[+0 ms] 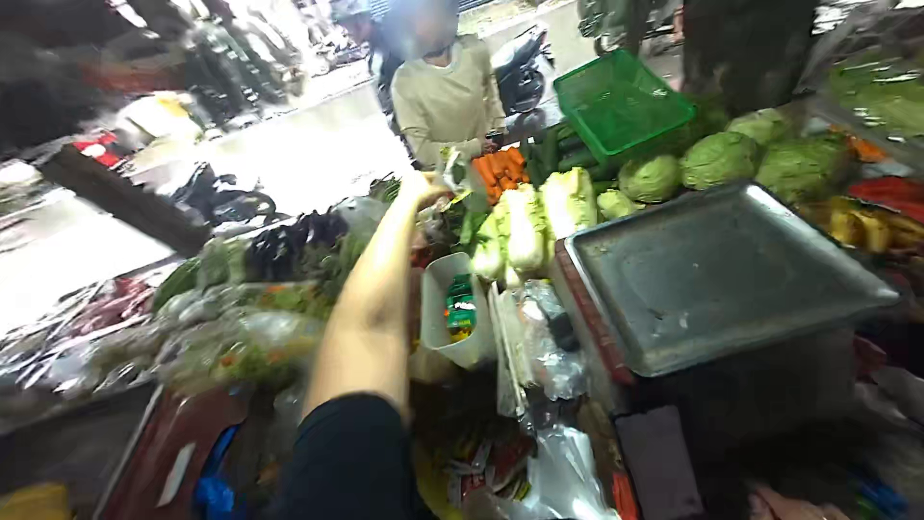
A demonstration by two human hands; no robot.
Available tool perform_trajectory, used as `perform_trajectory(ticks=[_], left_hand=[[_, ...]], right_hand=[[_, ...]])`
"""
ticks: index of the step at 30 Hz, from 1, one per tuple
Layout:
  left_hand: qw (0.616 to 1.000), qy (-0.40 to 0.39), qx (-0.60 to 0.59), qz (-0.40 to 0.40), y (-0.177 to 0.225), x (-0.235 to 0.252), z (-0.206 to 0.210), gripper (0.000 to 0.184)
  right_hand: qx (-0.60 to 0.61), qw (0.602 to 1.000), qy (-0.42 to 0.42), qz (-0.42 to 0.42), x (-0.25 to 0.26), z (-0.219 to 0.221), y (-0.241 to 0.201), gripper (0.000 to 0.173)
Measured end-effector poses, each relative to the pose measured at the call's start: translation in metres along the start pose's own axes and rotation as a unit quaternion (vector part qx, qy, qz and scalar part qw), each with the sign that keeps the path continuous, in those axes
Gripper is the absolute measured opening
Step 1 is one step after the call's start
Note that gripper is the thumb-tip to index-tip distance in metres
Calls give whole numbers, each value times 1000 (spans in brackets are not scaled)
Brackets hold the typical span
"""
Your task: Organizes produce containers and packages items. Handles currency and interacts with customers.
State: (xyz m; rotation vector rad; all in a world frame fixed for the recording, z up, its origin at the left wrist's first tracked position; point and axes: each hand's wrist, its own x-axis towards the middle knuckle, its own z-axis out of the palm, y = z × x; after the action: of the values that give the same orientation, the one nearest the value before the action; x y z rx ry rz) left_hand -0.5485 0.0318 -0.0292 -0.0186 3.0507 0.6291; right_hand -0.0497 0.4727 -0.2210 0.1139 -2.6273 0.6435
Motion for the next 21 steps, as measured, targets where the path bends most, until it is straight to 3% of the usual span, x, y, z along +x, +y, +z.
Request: perform_trajectory(ticks=[3,6,9,14,16,19,21], left_hand=[[994,-19,2,109,-27,0,1,62],[981,49,-33,186,-34,3,7,71],[979,63,-84,177,5,-80,-8,74],[938,71,-26,337,-26,-142,17,78],[952,88,26,293,-21,-186,29,82],[977,139,93,136,-24,-216,56,90],[987,124,89,51,-17,-227,75,89]], right_hand=[[-11,995,97,-18,-11,14,11,28],[-26,981,187,-40,-8,19,16,28],[-25,978,204,-37,-5,20,17,28],[-27,975,222,-4,10,35,14,34],[-26,980,198,-13,20,42,13,42],[8,985,166,-44,34,50,9,53],[29,986,154,-57,38,55,7,57]])
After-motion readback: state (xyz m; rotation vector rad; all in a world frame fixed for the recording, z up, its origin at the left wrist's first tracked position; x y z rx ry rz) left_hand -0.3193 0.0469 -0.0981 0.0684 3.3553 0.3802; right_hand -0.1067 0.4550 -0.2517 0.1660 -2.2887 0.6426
